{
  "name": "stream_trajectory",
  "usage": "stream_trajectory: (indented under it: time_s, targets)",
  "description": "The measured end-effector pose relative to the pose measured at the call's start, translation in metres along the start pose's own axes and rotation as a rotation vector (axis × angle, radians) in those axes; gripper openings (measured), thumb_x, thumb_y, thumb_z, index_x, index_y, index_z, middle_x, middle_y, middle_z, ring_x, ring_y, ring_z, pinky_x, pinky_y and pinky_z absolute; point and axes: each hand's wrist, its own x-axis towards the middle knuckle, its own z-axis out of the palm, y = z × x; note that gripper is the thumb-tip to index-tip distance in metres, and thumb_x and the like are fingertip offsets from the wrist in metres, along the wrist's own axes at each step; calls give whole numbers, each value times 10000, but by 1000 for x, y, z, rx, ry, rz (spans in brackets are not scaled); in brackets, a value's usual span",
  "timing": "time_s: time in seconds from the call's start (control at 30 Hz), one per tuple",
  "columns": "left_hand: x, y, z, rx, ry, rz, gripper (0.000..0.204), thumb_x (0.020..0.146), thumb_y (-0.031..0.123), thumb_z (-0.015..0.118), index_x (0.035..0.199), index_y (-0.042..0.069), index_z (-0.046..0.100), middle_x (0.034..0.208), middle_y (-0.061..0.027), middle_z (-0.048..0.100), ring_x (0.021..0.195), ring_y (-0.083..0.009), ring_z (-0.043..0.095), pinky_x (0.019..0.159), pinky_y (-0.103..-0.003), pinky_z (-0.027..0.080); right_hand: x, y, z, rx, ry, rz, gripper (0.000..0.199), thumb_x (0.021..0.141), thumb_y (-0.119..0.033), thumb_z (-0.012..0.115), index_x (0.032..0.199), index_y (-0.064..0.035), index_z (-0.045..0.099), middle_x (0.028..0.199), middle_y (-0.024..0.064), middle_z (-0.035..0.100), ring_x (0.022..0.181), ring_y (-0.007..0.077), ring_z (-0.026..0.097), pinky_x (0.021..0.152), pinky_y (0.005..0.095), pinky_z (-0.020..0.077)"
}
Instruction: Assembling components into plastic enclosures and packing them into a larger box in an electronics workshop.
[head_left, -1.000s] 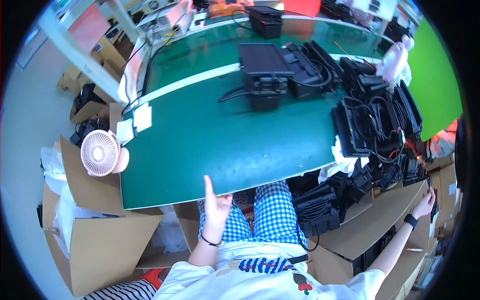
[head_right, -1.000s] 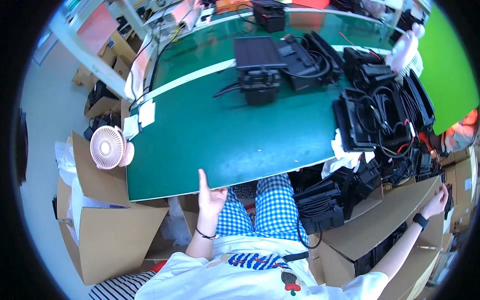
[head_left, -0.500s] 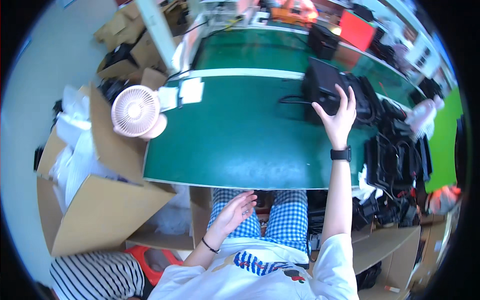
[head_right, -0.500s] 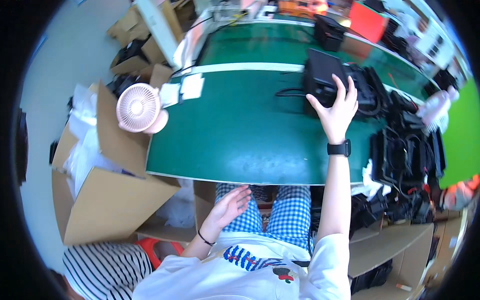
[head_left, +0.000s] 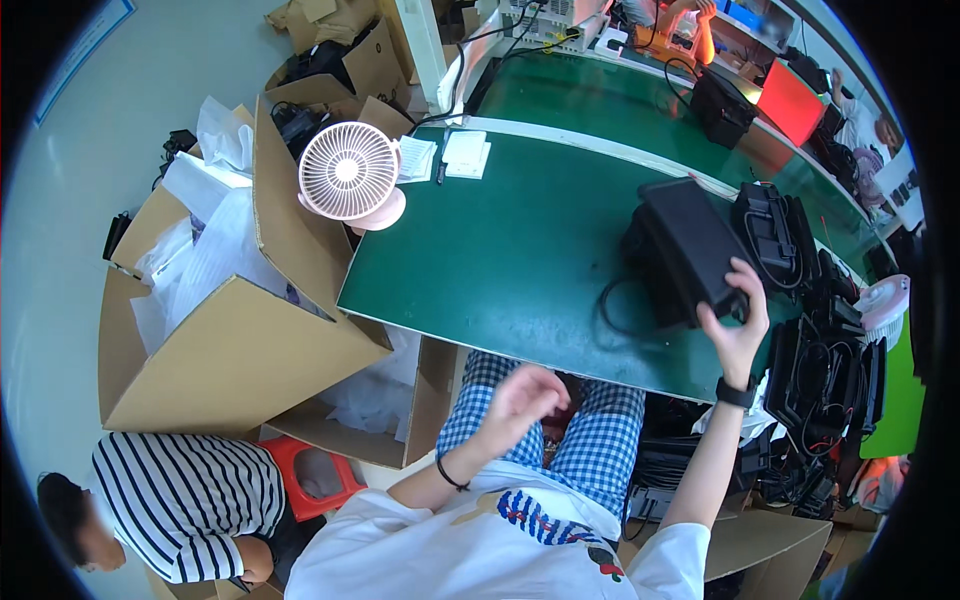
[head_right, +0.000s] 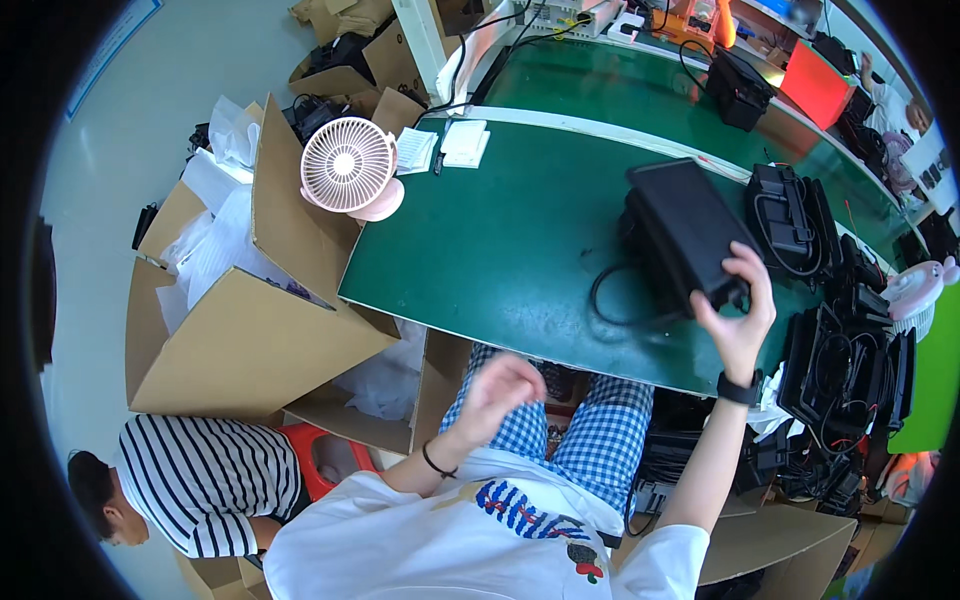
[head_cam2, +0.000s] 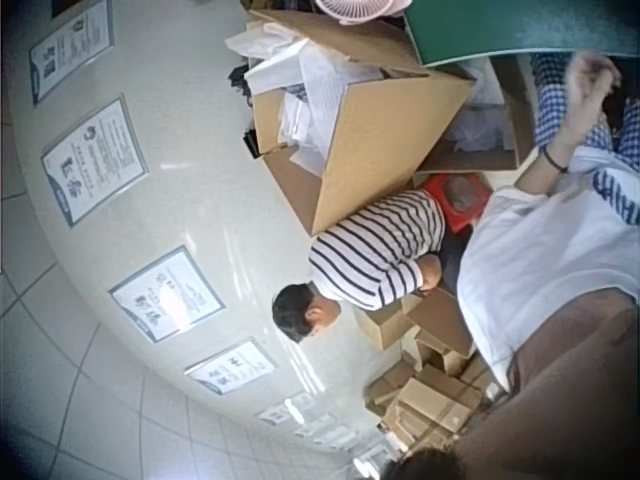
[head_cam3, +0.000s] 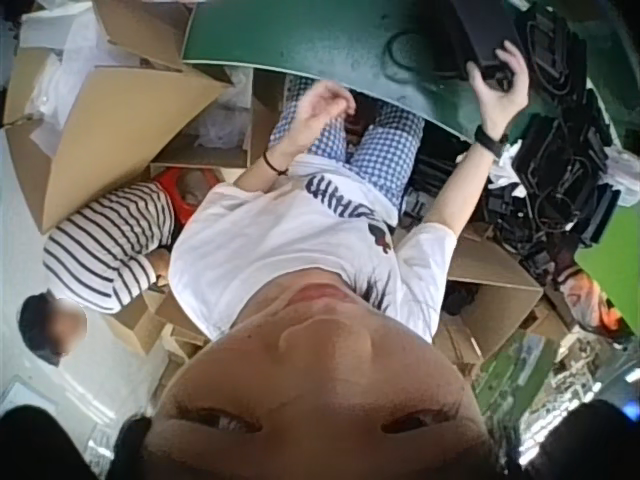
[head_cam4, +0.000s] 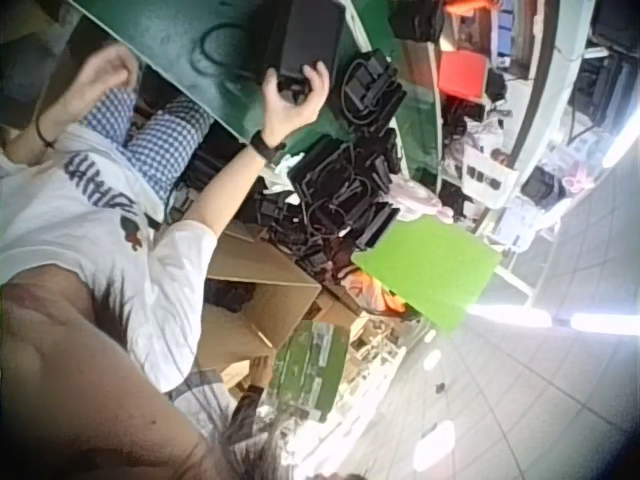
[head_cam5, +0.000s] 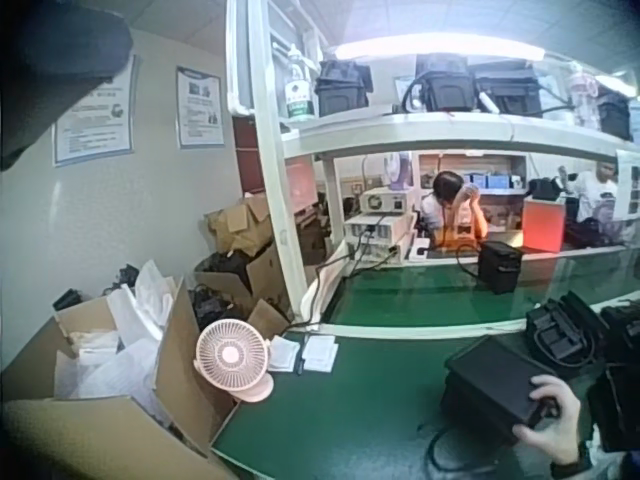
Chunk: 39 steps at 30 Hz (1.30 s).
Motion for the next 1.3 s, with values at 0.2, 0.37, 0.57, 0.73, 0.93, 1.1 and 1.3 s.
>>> stream_trajectory:
  time_s: [0.2, 0.37, 0.57, 0.73, 0.93, 1.1, 1.3]
  targets:
    - [77, 98, -104, 716, 576, 506, 169, 986, 161, 551, 1001, 21, 644, 951, -32, 654, 840, -85, 570, 750, -240, 465, -32, -22, -16, 22, -106, -20, 482, 536, -178, 795, 971, -74, 615, 1202, 143, 636, 1071, 291, 630, 869, 373, 518]
    - [140, 136, -220, 1273, 806, 288, 315, 933, 271, 556, 881, 19, 736, 810, -149, 714, 800, -232, 694, 772, -331, 508, -33, -23, -12, 41, -72, -5, 475, 541, -166, 789, 974, -74, 616, 1201, 138, 638, 1072, 302, 628, 884, 385, 510]
    - [159, 112, -290, 1231, 845, 257, 296, 931, 306, 595, 969, 56, 748, 885, -158, 724, 849, -253, 701, 802, -349, 512, -31, -26, -15, 65, -72, -16, 471, 544, -144, 788, 977, -70, 618, 1179, 143, 644, 1067, 320, 627, 894, 404, 502]
    - [166, 101, -254, 1216, 808, 298, 228, 953, 180, 606, 1033, -21, 680, 925, -88, 705, 861, -153, 649, 746, -299, 518, -28, -28, -17, 140, -54, 0, 433, 532, -133, 802, 928, -63, 642, 1145, 150, 654, 1054, 315, 631, 915, 406, 491]
    - [162, 80, -101, 998, 31, 384, 463, 824, 88, 709, 1263, 61, 567, 1235, -76, 614, 1106, -199, 604, 932, -343, 483, -18, -23, -20, 327, -199, 73, 442, 503, -125, 823, 909, -75, 657, 1126, 111, 659, 1059, 269, 623, 913, 387, 492]
    - [155, 75, -22, 1109, -576, 423, 814, 549, 306, 920, 1278, 148, 594, 1514, -105, 380, 1459, -376, 218, 1167, -509, 240, -24, -14, -9, 608, -355, 120, 488, 512, -114, 859, 957, -101, 658, 1235, 89, 602, 1153, 240, 570, 960, 372, 467]
    - [146, 69, -20, 1221, -485, 683, 585, 593, 263, 904, 1110, 128, 666, 1284, -70, 620, 1377, -407, 380, 1128, -551, 322, -76, -4, 31, 945, -29, 373, 1339, 523, -428, 948, 1531, -111, 125, 1564, 146, 206, 1419, 312, 283, 1143, 440, 294]
